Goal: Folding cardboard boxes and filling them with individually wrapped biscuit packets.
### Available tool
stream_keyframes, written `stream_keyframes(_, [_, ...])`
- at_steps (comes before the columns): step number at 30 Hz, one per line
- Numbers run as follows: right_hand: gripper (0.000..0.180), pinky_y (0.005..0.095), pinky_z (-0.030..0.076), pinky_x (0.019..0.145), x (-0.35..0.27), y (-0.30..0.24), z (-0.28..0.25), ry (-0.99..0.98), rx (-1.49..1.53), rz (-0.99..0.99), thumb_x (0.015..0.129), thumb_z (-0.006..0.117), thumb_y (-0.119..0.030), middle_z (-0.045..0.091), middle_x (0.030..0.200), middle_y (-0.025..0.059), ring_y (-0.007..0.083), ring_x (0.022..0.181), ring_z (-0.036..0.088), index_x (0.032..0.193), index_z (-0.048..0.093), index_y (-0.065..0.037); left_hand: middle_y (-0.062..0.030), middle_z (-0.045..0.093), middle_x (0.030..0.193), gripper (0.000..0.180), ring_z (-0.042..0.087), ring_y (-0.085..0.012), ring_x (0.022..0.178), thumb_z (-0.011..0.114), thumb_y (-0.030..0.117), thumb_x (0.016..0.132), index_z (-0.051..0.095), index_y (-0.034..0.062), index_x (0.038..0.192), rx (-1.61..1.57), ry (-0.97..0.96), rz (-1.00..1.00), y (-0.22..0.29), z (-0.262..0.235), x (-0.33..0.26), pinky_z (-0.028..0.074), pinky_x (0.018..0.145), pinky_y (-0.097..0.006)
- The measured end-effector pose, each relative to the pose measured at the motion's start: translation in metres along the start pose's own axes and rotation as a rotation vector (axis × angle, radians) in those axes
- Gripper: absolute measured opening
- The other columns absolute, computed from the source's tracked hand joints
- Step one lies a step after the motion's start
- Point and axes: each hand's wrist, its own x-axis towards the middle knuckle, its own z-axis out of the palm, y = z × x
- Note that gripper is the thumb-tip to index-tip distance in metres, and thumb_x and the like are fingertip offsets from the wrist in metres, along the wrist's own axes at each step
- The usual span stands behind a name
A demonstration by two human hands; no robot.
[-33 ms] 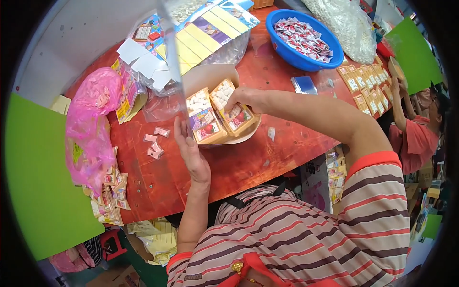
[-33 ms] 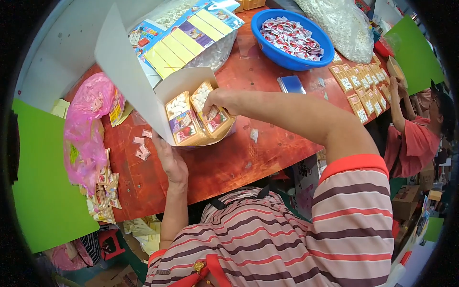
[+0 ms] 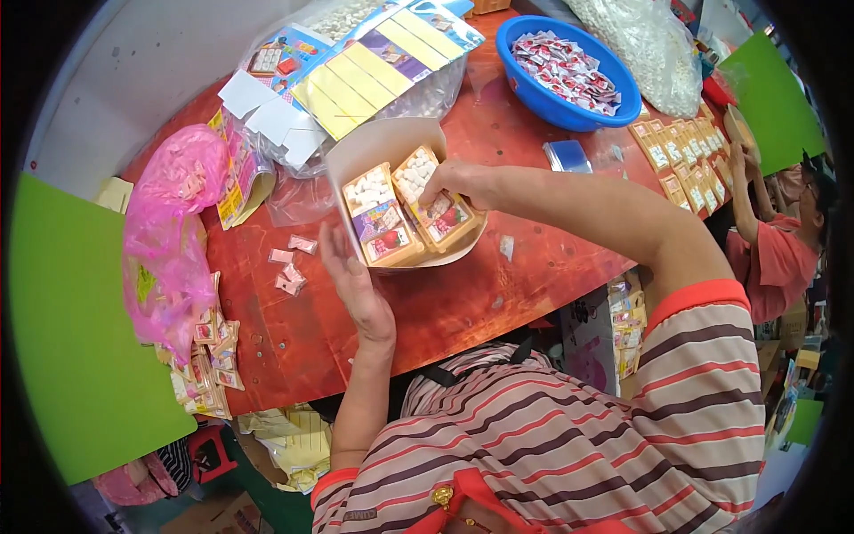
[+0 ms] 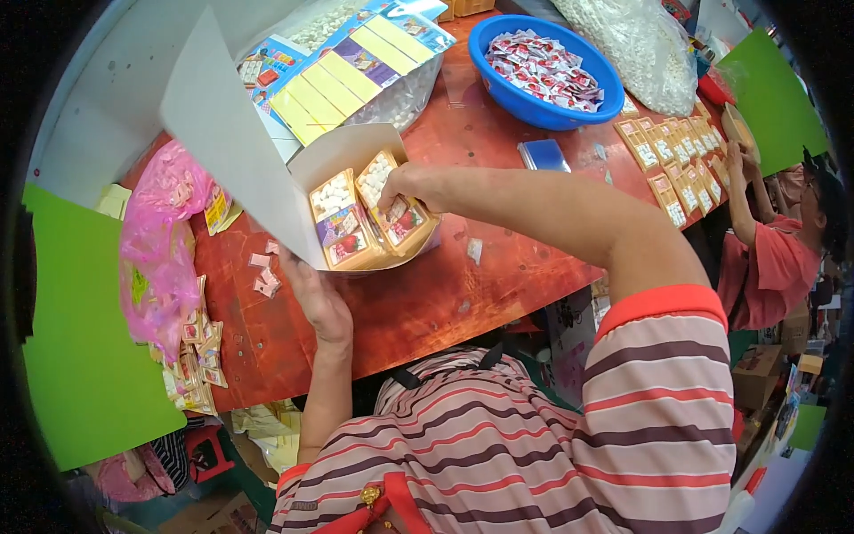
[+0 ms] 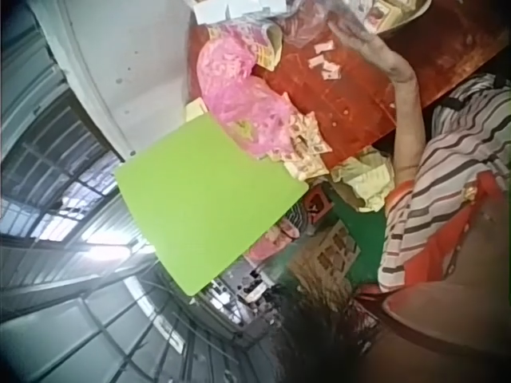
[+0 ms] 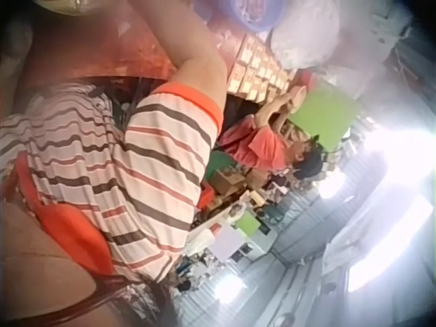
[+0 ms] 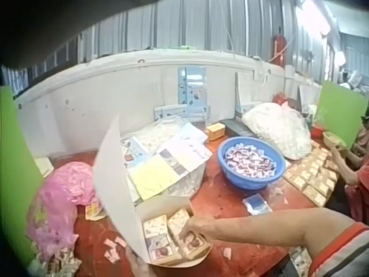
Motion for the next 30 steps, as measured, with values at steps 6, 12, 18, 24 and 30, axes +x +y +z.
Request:
stream_keyframes(6, [0.031,0.0422,0.058,0.072,0.019,0.012,-0.016,-0.146,-0.021,0.04,0.075,0.068,-0.001,0.069,0.094,0.0192,0.0279,0.082,0.07,0.105,0.062,0.006,-0.023,0.04,0.14,0.048,0.042,-0.0334,0.13,0.056,-0.002,0.082,0.043,-0.0044,0.128,0.488,0.012,0.617,0.037,-0.009,-0.024,0.033,0.108,-0.048])
stream_keyframes(12, [0.032,0.0393,0.057,0.065,0.009,-0.005,-0.014,-0.155,-0.294,-0.007,0.072,0.074,-0.008,0.069,0.091,0.0165,0.026,0.075,0.069,0.101,0.064,0.002,-0.0216,0.06,0.106,0.024,0.06,-0.0376,0.103,0.055,-0.002,0.082,0.059,-0.0029,0.106,0.923,-0.62,0.356,0.079,0.049,0.033,0.05,0.087,-0.043])
stream_keyframes(18, [0.036,0.0449,0.052,0.083,0.018,0.0,-0.016,-0.116,-0.224,0.009,0.076,0.072,-0.009,0.068,0.102,0.0135,0.0261,0.094,0.066,0.11,0.063,-0.002,-0.0179,0.058,0.113,0.026,0.061,-0.0346,0.106,0.054,0.014,0.086,0.061,0.002,0.108,1.588,-0.793,-0.014,0.03,0.056,0.079,0.052,0.087,-0.044])
stream_keyframes(24, [0.036,0.0474,0.053,0.081,0.018,0.002,-0.001,-0.154,0.003,-0.029,0.077,0.071,-0.006,0.068,0.104,0.0143,0.0267,0.093,0.067,0.112,0.061,-0.003,-0.0166,0.055,0.121,0.029,0.06,-0.0344,0.109,0.051,0.018,0.088,0.062,0.0037,0.111,1.671,-0.903,-0.234,0.025,0.049,0.084,0.052,0.088,-0.047])
stream_keyframes(30, [0.032,0.0444,0.057,0.079,0.02,0.02,-0.008,-0.079,0.204,-0.095,0.082,0.065,-0.003,0.068,0.101,0.0152,0.0268,0.091,0.068,0.114,0.06,0.0,-0.0168,0.053,0.124,0.031,0.059,-0.0352,0.111,0.05,0.017,0.088,0.062,0.0034,0.113,1.693,-0.951,-0.223,0.019,0.051,0.082,0.052,0.091,-0.047])
